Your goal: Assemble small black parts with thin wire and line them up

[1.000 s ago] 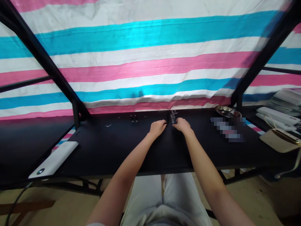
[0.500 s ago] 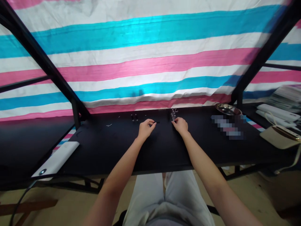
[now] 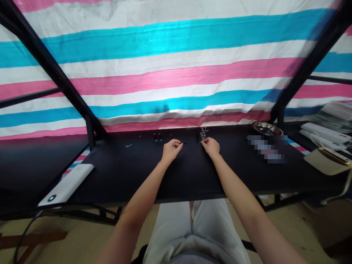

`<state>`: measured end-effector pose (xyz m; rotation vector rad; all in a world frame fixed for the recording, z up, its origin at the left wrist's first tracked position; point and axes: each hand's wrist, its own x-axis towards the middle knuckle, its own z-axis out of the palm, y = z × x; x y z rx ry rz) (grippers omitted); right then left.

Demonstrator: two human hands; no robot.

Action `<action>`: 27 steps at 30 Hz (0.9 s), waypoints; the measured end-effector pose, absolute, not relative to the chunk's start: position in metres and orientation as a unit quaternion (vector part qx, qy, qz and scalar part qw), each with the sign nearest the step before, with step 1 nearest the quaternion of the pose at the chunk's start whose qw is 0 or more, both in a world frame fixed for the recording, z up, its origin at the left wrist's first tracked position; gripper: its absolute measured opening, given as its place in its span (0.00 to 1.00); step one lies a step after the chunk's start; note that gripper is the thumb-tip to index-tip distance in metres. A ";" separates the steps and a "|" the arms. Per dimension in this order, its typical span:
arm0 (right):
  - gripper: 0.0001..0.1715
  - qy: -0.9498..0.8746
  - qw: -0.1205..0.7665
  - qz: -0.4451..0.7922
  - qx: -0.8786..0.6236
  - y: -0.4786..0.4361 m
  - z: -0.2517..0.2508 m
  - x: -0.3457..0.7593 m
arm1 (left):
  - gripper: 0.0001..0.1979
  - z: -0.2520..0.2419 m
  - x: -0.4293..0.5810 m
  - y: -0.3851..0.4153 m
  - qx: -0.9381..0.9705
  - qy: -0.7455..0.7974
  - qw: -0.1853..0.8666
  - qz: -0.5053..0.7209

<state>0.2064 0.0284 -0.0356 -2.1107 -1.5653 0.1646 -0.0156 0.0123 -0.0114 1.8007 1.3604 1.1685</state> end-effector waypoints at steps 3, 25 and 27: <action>0.14 -0.575 0.250 0.062 -0.777 0.031 -0.038 0.207 | 0.14 -0.012 -0.016 0.013 0.674 0.512 0.297 0.442; 0.04 -0.779 0.350 0.061 -0.517 0.008 -0.027 0.172 | 0.17 -0.011 -0.019 0.019 0.607 0.442 0.418 0.512; 0.04 -0.777 0.344 0.059 -0.524 0.007 -0.027 0.172 | 0.16 -0.008 -0.018 0.018 0.602 0.436 0.432 0.510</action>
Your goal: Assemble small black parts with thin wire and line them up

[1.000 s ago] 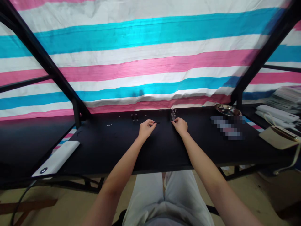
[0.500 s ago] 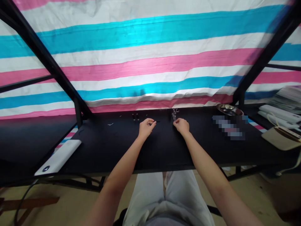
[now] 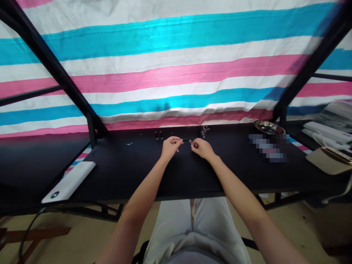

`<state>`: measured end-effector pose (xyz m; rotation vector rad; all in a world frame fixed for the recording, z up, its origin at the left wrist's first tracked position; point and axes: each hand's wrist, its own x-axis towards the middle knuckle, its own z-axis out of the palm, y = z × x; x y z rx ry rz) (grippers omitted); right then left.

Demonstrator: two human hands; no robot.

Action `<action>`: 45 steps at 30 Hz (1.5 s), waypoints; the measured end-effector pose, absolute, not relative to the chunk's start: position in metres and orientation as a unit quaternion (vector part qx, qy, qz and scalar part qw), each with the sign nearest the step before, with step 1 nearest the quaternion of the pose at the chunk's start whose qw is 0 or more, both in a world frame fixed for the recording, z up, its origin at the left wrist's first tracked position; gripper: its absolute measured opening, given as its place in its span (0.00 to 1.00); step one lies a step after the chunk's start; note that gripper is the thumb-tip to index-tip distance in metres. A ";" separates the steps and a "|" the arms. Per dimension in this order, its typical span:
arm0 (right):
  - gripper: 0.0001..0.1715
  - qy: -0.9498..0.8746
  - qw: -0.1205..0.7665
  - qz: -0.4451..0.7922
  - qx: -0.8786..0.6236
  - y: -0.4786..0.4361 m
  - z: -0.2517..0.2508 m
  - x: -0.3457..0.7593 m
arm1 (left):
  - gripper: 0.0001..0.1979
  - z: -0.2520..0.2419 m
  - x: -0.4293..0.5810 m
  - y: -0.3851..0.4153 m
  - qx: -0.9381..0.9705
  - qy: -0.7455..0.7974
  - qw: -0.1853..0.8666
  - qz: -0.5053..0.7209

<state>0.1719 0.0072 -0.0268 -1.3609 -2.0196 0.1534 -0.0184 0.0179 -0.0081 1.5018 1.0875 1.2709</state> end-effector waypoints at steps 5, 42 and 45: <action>0.04 -0.774 0.328 0.056 -0.539 0.006 -0.025 0.173 | 0.17 -0.004 -0.018 0.016 0.603 0.425 0.457 0.497; 0.06 -0.811 0.187 -0.004 -0.554 -0.004 -0.015 0.158 | 0.12 -0.006 -0.018 0.013 0.663 0.389 0.419 0.483; 0.06 -0.811 0.189 0.004 -0.553 -0.004 -0.015 0.158 | 0.13 -0.008 -0.017 0.012 0.676 0.399 0.410 0.464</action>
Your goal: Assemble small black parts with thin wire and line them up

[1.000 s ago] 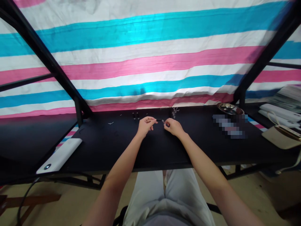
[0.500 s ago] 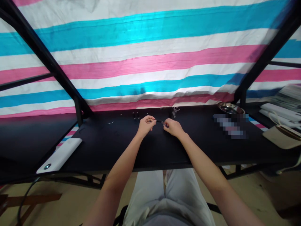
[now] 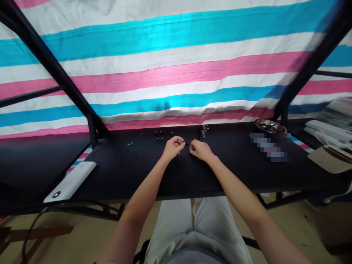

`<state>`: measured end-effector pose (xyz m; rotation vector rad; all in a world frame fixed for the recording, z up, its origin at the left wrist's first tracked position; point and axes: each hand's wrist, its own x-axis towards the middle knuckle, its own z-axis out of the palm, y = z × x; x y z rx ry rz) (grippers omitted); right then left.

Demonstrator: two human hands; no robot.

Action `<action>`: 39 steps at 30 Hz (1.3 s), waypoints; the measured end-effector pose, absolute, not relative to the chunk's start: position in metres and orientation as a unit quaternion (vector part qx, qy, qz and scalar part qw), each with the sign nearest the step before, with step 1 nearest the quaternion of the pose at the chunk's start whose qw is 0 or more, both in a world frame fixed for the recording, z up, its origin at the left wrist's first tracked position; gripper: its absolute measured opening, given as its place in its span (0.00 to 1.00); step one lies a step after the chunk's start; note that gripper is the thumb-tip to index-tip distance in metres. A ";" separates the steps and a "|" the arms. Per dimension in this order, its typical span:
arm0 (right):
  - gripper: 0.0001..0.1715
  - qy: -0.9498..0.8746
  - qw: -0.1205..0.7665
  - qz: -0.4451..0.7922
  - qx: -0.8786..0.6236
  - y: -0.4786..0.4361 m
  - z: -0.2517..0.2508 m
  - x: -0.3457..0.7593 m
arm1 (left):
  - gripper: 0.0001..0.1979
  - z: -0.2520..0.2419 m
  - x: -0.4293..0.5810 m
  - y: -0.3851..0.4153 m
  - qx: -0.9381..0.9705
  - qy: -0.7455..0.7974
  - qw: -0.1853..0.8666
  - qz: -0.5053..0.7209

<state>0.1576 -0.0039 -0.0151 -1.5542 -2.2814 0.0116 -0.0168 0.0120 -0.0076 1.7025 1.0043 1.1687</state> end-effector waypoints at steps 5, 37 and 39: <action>0.06 -0.811 0.199 0.007 -0.550 -0.005 -0.015 0.158 | 0.13 -0.008 -0.015 0.009 0.687 0.407 0.412 0.438; 0.06 -0.791 0.363 0.105 -0.480 0.001 -0.027 0.156 | 0.16 -0.015 -0.013 0.010 0.707 0.420 0.397 0.408; 0.06 -0.790 0.370 0.102 -0.478 0.000 -0.026 0.157 | 0.14 -0.014 -0.012 0.008 0.711 0.432 0.381 0.403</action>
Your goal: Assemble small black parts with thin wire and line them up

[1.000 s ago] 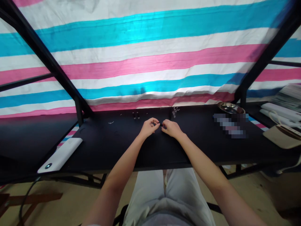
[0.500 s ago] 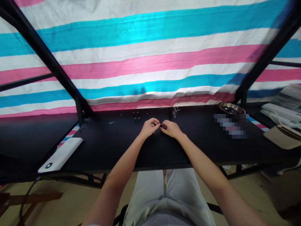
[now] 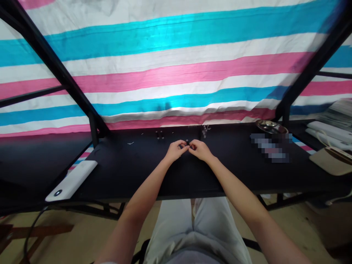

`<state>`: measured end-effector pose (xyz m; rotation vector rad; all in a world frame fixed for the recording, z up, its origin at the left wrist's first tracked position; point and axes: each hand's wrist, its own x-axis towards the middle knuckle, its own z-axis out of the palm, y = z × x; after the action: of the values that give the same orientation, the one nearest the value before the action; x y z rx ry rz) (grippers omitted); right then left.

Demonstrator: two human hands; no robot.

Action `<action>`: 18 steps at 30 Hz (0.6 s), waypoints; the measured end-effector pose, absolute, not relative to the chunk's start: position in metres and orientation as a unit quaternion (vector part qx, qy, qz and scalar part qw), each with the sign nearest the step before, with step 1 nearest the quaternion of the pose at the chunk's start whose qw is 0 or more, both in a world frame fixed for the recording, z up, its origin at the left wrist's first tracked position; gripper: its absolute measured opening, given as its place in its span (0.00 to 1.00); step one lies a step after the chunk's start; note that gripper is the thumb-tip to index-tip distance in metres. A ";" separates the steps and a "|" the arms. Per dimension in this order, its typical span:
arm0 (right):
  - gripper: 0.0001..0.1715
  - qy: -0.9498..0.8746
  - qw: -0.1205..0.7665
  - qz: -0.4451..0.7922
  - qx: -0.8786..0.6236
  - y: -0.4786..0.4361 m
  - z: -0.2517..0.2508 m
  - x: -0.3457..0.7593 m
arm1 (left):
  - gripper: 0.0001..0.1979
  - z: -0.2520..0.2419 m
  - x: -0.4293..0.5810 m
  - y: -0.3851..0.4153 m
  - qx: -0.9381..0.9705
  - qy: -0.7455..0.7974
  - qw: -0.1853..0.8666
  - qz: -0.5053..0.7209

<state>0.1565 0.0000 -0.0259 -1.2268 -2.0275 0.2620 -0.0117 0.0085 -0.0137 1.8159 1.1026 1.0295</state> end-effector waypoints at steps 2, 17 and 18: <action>0.07 -0.790 0.373 0.096 -0.477 0.000 -0.025 0.157 | 0.14 -0.012 -0.011 0.007 0.711 0.440 0.368 0.407; 0.14 -0.805 0.349 0.113 -0.465 -0.005 -0.022 0.156 | 0.14 -0.013 -0.013 0.011 0.654 0.460 0.377 0.467; 0.14 -0.804 0.347 0.117 -0.467 -0.005 -0.021 0.157 | 0.14 -0.014 -0.016 0.015 0.645 0.465 0.377 0.475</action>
<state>0.1571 -0.0050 -0.0214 -1.2124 -2.0859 0.3043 -0.0156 0.0146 -0.0141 1.6494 1.1904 1.2153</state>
